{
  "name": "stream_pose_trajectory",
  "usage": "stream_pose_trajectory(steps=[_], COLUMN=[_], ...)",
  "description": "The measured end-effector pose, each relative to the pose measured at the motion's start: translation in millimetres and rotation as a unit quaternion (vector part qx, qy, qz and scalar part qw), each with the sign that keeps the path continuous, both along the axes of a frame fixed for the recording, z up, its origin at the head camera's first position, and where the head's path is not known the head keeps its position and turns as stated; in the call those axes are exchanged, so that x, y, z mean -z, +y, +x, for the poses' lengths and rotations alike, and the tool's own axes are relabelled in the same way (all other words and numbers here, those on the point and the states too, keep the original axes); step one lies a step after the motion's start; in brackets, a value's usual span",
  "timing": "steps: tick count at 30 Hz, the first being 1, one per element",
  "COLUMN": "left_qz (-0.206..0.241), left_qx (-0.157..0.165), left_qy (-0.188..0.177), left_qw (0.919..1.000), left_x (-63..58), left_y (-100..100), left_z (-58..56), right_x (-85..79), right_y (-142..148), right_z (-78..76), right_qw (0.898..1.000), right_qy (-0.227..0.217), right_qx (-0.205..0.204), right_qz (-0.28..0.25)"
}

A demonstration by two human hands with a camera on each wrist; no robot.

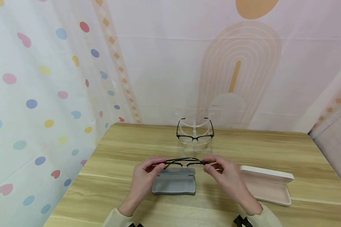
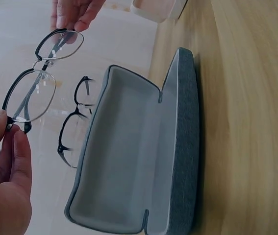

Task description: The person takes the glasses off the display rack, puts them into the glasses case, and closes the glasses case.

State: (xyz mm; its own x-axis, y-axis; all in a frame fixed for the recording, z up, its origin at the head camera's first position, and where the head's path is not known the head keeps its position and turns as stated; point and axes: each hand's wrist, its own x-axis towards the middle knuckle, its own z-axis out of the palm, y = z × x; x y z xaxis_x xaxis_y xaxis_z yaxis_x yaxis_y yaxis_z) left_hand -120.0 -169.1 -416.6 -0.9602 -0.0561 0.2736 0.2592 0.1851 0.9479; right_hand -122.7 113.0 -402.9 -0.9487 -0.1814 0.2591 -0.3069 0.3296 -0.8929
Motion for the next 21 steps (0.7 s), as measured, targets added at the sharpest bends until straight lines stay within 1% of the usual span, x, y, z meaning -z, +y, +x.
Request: stream_pose_trajectory(steps=[3,7,10,16,21], left_qz=[-0.002,0.004,0.005,0.013,0.019], left_qx=[-0.005,-0.007,-0.013,-0.031,-0.044], left_qy=[0.003,0.006,-0.006,-0.034,-0.048], left_qw=[1.0000,1.0000,0.9999,0.9988,0.9977], left_x=[1.3,3.6,5.8,11.0,15.5], left_y=[-3.8,-7.4,-9.3,-14.0,-19.4], left_z=[1.4,4.0,6.0,8.3,9.0], right_x=[1.8,5.2,7.6,12.1,18.2], right_y=[-3.1,-6.6,-8.8,-14.4,-19.0], right_z=[0.1,0.0,0.0,0.7,0.9], right_qw=[1.000,1.000,1.000,1.000,1.000], right_qy=[-0.003,0.004,0.004,-0.021,-0.023], right_qx=[-0.006,-0.008,-0.002,0.003,-0.008], right_qz=[-0.002,0.001,0.008,0.009,0.012])
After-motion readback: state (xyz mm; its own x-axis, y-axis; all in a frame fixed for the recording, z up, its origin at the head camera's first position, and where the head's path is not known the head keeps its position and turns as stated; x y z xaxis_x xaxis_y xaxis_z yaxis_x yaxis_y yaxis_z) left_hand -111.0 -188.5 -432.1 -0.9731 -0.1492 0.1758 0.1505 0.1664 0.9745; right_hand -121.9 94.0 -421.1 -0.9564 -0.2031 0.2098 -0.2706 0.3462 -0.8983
